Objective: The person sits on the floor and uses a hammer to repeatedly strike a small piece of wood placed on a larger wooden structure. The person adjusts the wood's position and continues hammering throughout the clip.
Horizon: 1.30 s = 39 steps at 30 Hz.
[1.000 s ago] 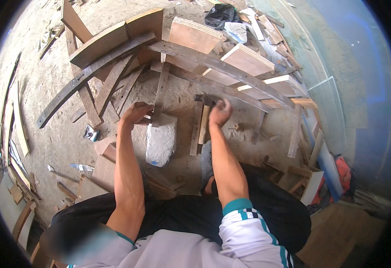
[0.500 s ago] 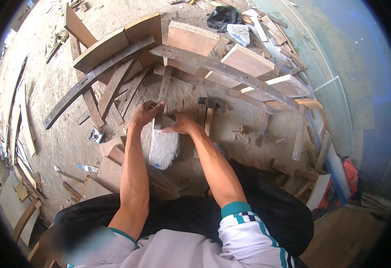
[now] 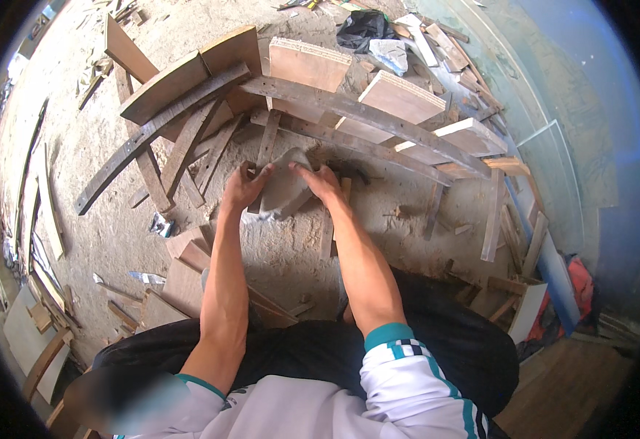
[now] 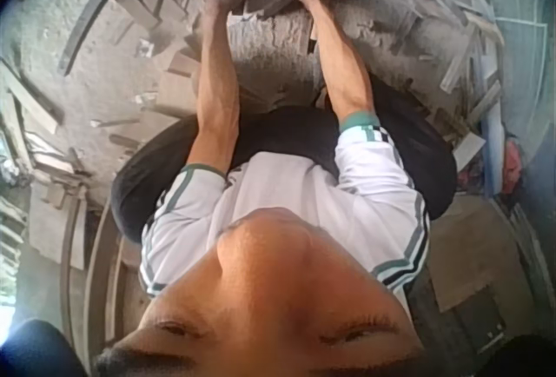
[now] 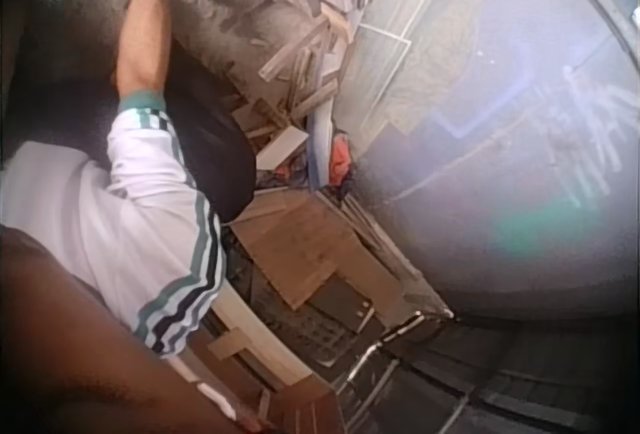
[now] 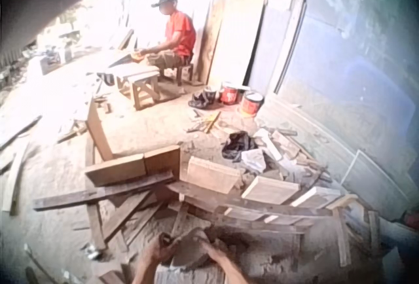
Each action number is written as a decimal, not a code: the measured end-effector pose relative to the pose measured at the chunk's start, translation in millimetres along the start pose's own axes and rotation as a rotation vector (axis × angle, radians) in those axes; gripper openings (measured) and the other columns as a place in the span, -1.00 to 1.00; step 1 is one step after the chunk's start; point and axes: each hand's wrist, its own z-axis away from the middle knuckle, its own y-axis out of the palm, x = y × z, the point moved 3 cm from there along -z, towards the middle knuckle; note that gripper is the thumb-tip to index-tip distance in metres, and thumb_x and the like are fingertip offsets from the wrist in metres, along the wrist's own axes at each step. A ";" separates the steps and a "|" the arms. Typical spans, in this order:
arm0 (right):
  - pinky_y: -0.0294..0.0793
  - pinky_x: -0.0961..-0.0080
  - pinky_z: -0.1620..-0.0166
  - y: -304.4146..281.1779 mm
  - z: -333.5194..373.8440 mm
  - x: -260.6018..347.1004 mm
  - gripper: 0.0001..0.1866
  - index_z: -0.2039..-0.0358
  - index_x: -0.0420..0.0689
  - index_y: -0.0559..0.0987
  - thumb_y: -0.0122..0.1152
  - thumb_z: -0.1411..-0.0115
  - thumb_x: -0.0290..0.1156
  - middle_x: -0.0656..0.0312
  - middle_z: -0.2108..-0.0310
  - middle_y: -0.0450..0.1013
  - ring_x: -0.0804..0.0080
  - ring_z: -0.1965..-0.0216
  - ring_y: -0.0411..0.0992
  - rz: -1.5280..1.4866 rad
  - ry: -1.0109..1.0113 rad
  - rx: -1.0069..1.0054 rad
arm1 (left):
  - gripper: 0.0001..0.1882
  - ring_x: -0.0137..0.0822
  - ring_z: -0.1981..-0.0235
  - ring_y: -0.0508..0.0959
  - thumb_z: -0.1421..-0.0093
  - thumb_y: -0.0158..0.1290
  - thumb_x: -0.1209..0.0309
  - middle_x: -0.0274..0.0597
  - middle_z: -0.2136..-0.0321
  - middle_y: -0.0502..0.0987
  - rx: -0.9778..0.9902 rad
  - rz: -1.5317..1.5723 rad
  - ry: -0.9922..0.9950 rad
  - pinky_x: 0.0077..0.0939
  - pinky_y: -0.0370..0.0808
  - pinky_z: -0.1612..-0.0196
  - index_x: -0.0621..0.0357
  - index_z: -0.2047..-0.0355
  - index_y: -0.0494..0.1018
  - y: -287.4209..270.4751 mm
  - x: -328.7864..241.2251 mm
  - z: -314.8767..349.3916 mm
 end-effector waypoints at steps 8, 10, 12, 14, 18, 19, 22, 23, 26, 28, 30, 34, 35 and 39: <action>0.48 0.24 0.23 23.4 -5.0 -9.0 -0.05 0.29 -0.49 0.57 0.21 0.07 0.39 -0.18 0.35 0.54 0.09 0.32 0.55 -0.239 0.116 -0.245 | -0.34 0.03 0.30 0.61 0.02 0.16 -0.22 0.04 0.41 0.61 -0.036 -0.253 -0.036 -0.15 0.48 0.22 0.22 0.30 0.53 -19.1 -10.8 1.0; 0.49 0.25 0.26 22.3 -12.9 -21.9 -0.05 0.32 -0.50 0.57 0.18 0.05 0.40 -0.17 0.38 0.54 0.12 0.36 0.55 -0.254 0.130 -0.316 | -0.35 0.02 0.31 0.61 0.02 0.16 -0.22 0.02 0.42 0.61 -0.056 -0.307 -0.057 -0.17 0.49 0.22 0.19 0.31 0.53 -14.6 -18.4 4.5; 0.49 0.24 0.25 26.0 -18.1 -26.4 -0.04 0.34 -0.50 0.57 0.15 0.04 0.42 -0.19 0.38 0.53 0.10 0.35 0.55 -0.355 0.155 -0.411 | -0.36 0.01 0.32 0.61 0.02 0.16 -0.21 0.02 0.43 0.61 -0.070 -0.298 -0.056 -0.18 0.49 0.23 0.18 0.32 0.54 -13.3 -19.4 4.0; 0.49 0.23 0.22 31.3 -17.4 -26.8 -0.04 0.35 -0.49 0.58 0.12 0.02 0.43 -0.21 0.38 0.53 0.08 0.32 0.55 -0.423 0.169 -0.487 | -0.37 0.00 0.32 0.61 0.02 0.16 -0.21 0.02 0.44 0.60 -0.081 -0.286 -0.051 -0.18 0.49 0.23 0.18 0.33 0.54 -14.0 -17.3 4.0; 0.47 0.15 0.11 31.3 -22.1 -32.0 -0.06 0.32 -0.48 0.57 0.05 -0.04 0.41 -0.27 0.33 0.52 -0.03 0.27 0.55 -0.337 0.152 -0.587 | -0.38 0.02 0.32 0.61 0.02 0.16 -0.20 0.02 0.43 0.61 -0.070 -0.277 -0.051 -0.18 0.48 0.23 0.19 0.34 0.54 -12.5 -16.8 2.9; 0.47 0.12 0.09 26.9 -25.2 -32.5 -0.07 0.30 -0.47 0.57 0.04 -0.07 0.40 -0.29 0.31 0.52 -0.07 0.26 0.54 -0.272 0.140 -0.607 | -0.38 0.03 0.32 0.60 0.02 0.16 -0.19 0.02 0.43 0.61 -0.062 -0.277 -0.057 -0.18 0.48 0.23 0.19 0.35 0.54 -10.0 -16.2 1.9; 0.44 0.00 0.09 11.5 -28.8 -19.1 -0.11 0.14 -0.45 0.50 0.01 -0.12 0.33 -0.28 0.22 0.48 -0.18 0.19 0.50 0.187 0.175 -0.287 | -0.34 0.05 0.31 0.60 0.01 0.16 -0.20 0.08 0.44 0.60 -0.039 -0.154 -0.030 -0.17 0.48 0.22 0.26 0.35 0.52 -3.3 -7.5 -0.8; 0.42 -0.02 0.09 11.0 -23.5 -10.7 -0.14 0.08 -0.43 0.46 0.03 -0.12 0.30 -0.26 0.19 0.45 -0.20 0.15 0.46 0.271 0.133 -0.391 | -0.32 0.05 0.31 0.60 0.01 0.16 -0.21 0.10 0.44 0.59 -0.033 -0.142 -0.037 -0.17 0.48 0.21 0.29 0.36 0.52 -1.0 -3.2 -2.7; 0.36 -0.01 0.04 13.4 -1.7 15.5 -0.17 -0.05 -0.34 0.35 0.16 -0.09 0.21 -0.22 0.06 0.35 -0.22 0.02 0.35 0.456 -0.081 -0.609 | -0.28 0.05 0.29 0.61 -0.01 0.14 -0.23 0.17 0.44 0.58 -0.027 -0.080 -0.082 -0.18 0.47 0.20 0.35 0.38 0.52 2.5 4.1 -8.7; 0.28 0.04 -0.06 16.3 13.5 32.1 -0.15 -0.11 -0.26 0.30 0.30 -0.02 0.15 -0.21 -0.05 0.27 -0.17 -0.10 0.26 0.486 -0.321 -0.617 | -0.26 0.04 0.29 0.61 -0.02 0.13 -0.24 0.20 0.43 0.58 -0.034 -0.013 -0.146 -0.20 0.47 0.19 0.38 0.39 0.52 5.1 5.8 -9.1; 0.21 0.00 -0.10 22.0 19.2 35.5 -0.07 -0.15 -0.20 0.26 0.39 0.08 0.14 -0.20 -0.11 0.19 -0.19 -0.16 0.16 0.659 -0.576 -0.566 | -0.26 0.03 0.28 0.61 -0.04 0.11 -0.25 0.20 0.42 0.58 -0.059 0.039 -0.163 -0.21 0.47 0.19 0.38 0.38 0.53 6.4 6.5 -11.7; 0.08 -0.14 -0.12 25.3 24.0 32.5 0.10 -0.21 -0.12 0.18 0.51 0.26 0.13 -0.19 -0.15 0.10 -0.16 -0.20 0.08 0.809 -0.788 -0.539 | -0.26 -0.10 0.37 0.58 -0.07 0.10 -0.23 0.09 0.49 0.56 -0.076 0.091 -0.102 -0.26 0.46 0.24 0.39 0.36 0.52 10.9 -1.8 -13.7; 0.07 -0.14 -0.12 23.8 22.1 31.9 0.12 -0.22 -0.12 0.17 0.51 0.27 0.13 -0.19 -0.15 0.10 -0.15 -0.20 0.08 0.850 -0.789 -0.540 | -0.27 -0.17 0.41 0.57 -0.07 0.10 -0.23 0.04 0.52 0.56 -0.080 0.096 -0.073 -0.29 0.45 0.26 0.39 0.37 0.52 10.9 -5.8 -14.7; 0.03 -0.16 -0.12 25.7 20.1 31.1 0.14 -0.23 -0.18 0.12 0.50 0.24 0.12 -0.17 -0.18 0.08 -0.13 -0.22 0.05 0.834 -0.691 -0.545 | -0.26 0.04 0.33 0.60 -0.07 0.09 -0.23 0.18 0.47 0.57 0.025 0.018 -0.139 -0.21 0.47 0.22 0.40 0.35 0.51 10.2 -11.6 -22.0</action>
